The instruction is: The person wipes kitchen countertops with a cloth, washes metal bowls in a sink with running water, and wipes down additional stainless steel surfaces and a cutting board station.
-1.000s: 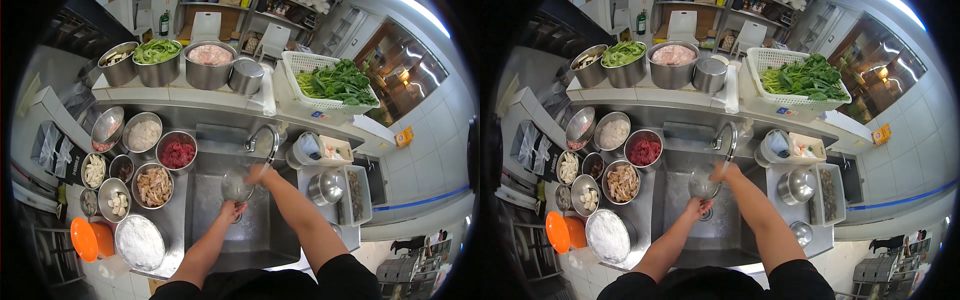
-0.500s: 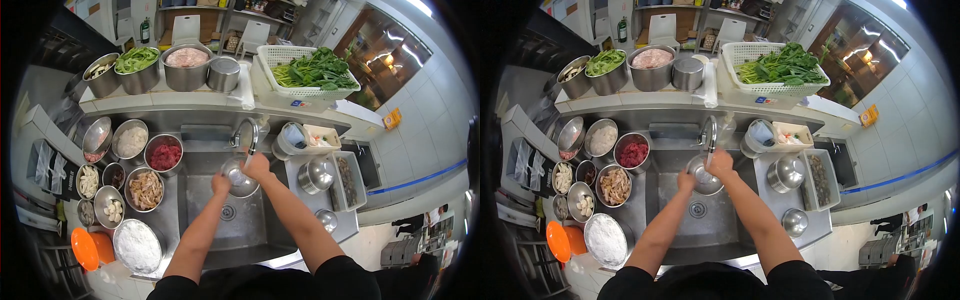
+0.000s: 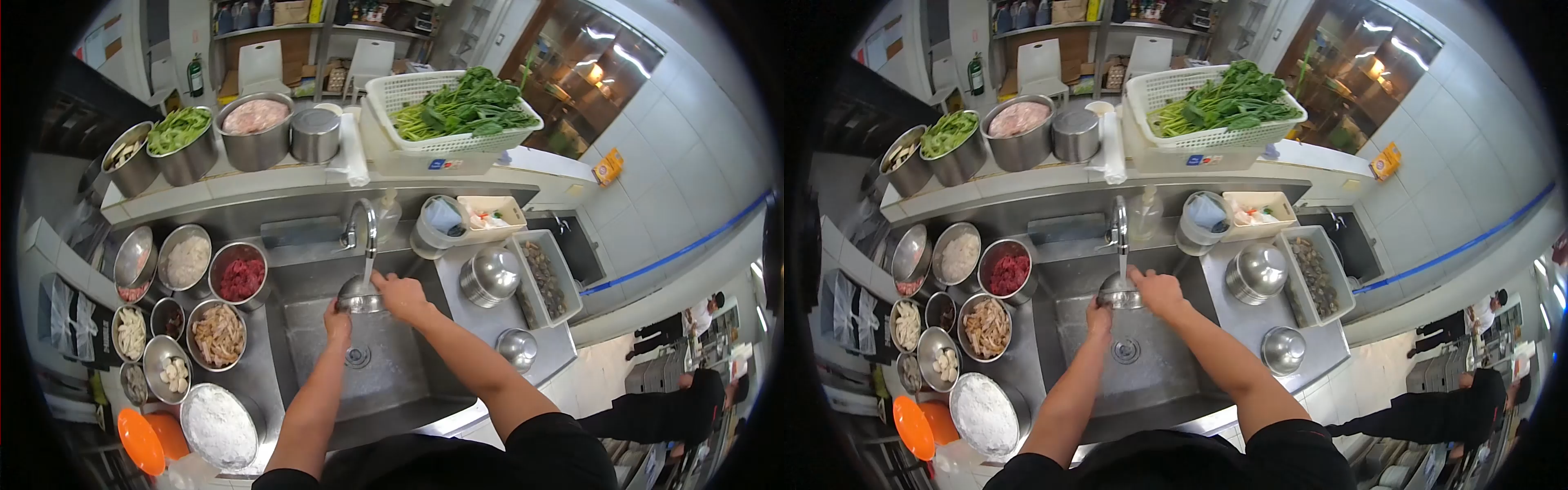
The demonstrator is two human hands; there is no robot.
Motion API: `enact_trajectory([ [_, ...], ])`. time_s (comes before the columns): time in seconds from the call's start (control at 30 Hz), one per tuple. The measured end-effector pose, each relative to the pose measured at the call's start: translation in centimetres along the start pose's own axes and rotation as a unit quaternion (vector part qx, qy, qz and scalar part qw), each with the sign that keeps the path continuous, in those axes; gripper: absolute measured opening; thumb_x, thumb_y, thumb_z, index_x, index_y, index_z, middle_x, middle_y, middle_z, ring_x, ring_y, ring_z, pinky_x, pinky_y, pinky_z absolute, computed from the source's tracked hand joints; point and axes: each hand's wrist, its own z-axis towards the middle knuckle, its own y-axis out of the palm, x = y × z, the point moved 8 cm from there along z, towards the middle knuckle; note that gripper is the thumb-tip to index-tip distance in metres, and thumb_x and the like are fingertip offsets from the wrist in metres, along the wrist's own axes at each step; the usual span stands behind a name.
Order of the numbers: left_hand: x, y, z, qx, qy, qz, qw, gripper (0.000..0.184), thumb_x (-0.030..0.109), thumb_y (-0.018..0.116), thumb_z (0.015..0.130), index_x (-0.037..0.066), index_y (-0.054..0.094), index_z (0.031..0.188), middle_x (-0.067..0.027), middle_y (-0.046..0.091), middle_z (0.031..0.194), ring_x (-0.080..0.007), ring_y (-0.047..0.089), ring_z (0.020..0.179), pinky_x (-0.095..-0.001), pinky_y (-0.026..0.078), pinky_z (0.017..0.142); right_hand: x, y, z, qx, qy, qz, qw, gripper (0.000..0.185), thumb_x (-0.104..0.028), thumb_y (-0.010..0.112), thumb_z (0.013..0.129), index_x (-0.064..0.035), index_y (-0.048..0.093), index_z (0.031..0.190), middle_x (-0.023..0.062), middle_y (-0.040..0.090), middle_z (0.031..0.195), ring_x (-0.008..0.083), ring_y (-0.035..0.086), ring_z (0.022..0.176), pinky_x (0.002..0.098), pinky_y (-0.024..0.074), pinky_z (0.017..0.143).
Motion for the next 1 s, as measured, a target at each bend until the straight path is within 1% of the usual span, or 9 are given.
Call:
enact_trajectory([
  [0.07, 4.9, 2.4, -1.8, -0.059, 0.096, 0.014, 0.994, 0.034, -0.001, 0.055, 0.086, 0.006, 0.060, 0.119, -0.0036, 0.064, 0.092, -0.0135, 0.061, 0.079, -0.0255, 0.048, 0.070, 3.5, -1.5, -1.6, 0.046, 0.080, 0.018, 0.996, 0.059, -0.007, 0.051, 0.086, -0.0231, 0.039, 0.142, 0.0157, 0.060, 0.116, 0.0380, 0.067, 0.084, 0.0476, 0.0542, 0.068],
  [0.13, 5.9, 4.9, -2.5, -0.162, 0.045, -0.039, 0.985, 0.036, 0.001, 0.054, 0.088, 0.002, 0.055, 0.124, -0.0078, 0.065, 0.102, -0.0172, 0.065, 0.091, -0.0285, 0.051, 0.078, 6.7, -6.5, -5.0, 0.179, 0.137, 0.037, 0.974, 0.063, -0.001, 0.051, 0.084, -0.0227, 0.040, 0.142, 0.0143, 0.056, 0.126, 0.0369, 0.066, 0.092, 0.0479, 0.0539, 0.071],
  [0.27, 6.4, 6.2, -4.3, -0.162, -0.085, -0.102, 0.978, 0.032, 0.004, 0.056, 0.091, -0.002, 0.052, 0.123, -0.0129, 0.065, 0.110, -0.0236, 0.066, 0.098, -0.0338, 0.054, 0.084, 14.4, -12.4, -13.4, 0.434, 0.256, -0.088, 0.859, 0.064, 0.004, 0.052, 0.084, -0.0199, 0.043, 0.144, 0.0249, 0.045, 0.138, 0.0435, 0.055, 0.115, 0.0453, 0.0507, 0.089],
  [0.43, 4.5, 7.8, -3.3, -0.150, -0.123, -0.096, 0.976, 0.027, 0.008, 0.055, 0.093, -0.003, 0.051, 0.118, -0.0181, 0.063, 0.110, -0.0305, 0.066, 0.097, -0.0406, 0.057, 0.087, 19.3, -7.2, -16.8, 0.317, 0.290, -0.212, 0.878, 0.073, 0.006, 0.053, 0.081, -0.0244, 0.041, 0.146, 0.0280, 0.033, 0.146, 0.0503, 0.040, 0.126, 0.0486, 0.0452, 0.099],
  [0.57, 3.7, 8.1, -2.0, -0.165, -0.133, -0.100, 0.972, 0.026, 0.010, 0.054, 0.094, -0.004, 0.051, 0.117, -0.0177, 0.062, 0.106, -0.0310, 0.066, 0.095, -0.0417, 0.057, 0.087, 21.9, -3.3, -17.3, 0.274, 0.323, -0.111, 0.899, 0.085, 0.006, 0.054, 0.078, -0.0314, 0.031, 0.150, 0.0316, 0.022, 0.151, 0.0551, 0.032, 0.132, 0.0509, 0.0462, 0.098],
  [0.7, 2.1, 7.1, 2.9, -0.142, -0.157, -0.161, 0.964, 0.026, 0.012, 0.048, 0.095, -0.003, 0.050, 0.116, -0.0174, 0.061, 0.103, -0.0305, 0.064, 0.098, -0.0404, 0.056, 0.086, 22.9, -2.1, -17.7, 0.037, 0.464, 0.085, 0.881, 0.081, -0.014, 0.059, 0.082, -0.0296, 0.024, 0.153, 0.0291, 0.016, 0.155, 0.0439, 0.056, 0.117, 0.0466, 0.0526, 0.086],
  [0.83, 7.0, 5.0, 4.6, 0.003, -0.102, -0.097, 0.990, 0.023, 0.013, 0.045, 0.095, 0.001, 0.053, 0.113, -0.0164, 0.060, 0.112, -0.0306, 0.059, 0.109, -0.0411, 0.051, 0.092, 19.3, 1.0, -18.8, 0.095, 0.332, 0.053, 0.937, 0.055, -0.024, 0.059, 0.081, -0.0146, 0.052, 0.134, 0.0276, 0.049, 0.136, 0.0398, 0.064, 0.101, 0.0458, 0.0528, 0.084],
  [0.93, 10.5, 5.8, 5.9, 0.013, -0.034, -0.293, 0.955, 0.040, 0.015, 0.048, 0.093, -0.001, 0.050, 0.130, -0.0164, 0.052, 0.134, -0.0304, 0.045, 0.131, -0.0405, 0.034, 0.111, 10.8, 9.7, -22.2, -0.006, 0.240, 0.146, 0.960, 0.046, -0.027, 0.063, 0.083, -0.0148, 0.058, 0.127, 0.0166, 0.059, 0.126, 0.0346, 0.058, 0.114, 0.0457, 0.0474, 0.095],
  [1.0, 9.1, 7.1, 10.2, -0.107, 0.015, -0.097, 0.989, 0.039, 0.020, 0.050, 0.093, 0.001, 0.053, 0.127, -0.0140, 0.056, 0.125, -0.0259, 0.048, 0.123, -0.0368, 0.036, 0.105, 4.9, 15.4, -25.2, -0.172, 0.194, 0.175, 0.950, 0.047, -0.029, 0.061, 0.083, -0.0132, 0.059, 0.127, 0.0162, 0.059, 0.128, 0.0357, 0.056, 0.117, 0.0447, 0.0465, 0.098],
])
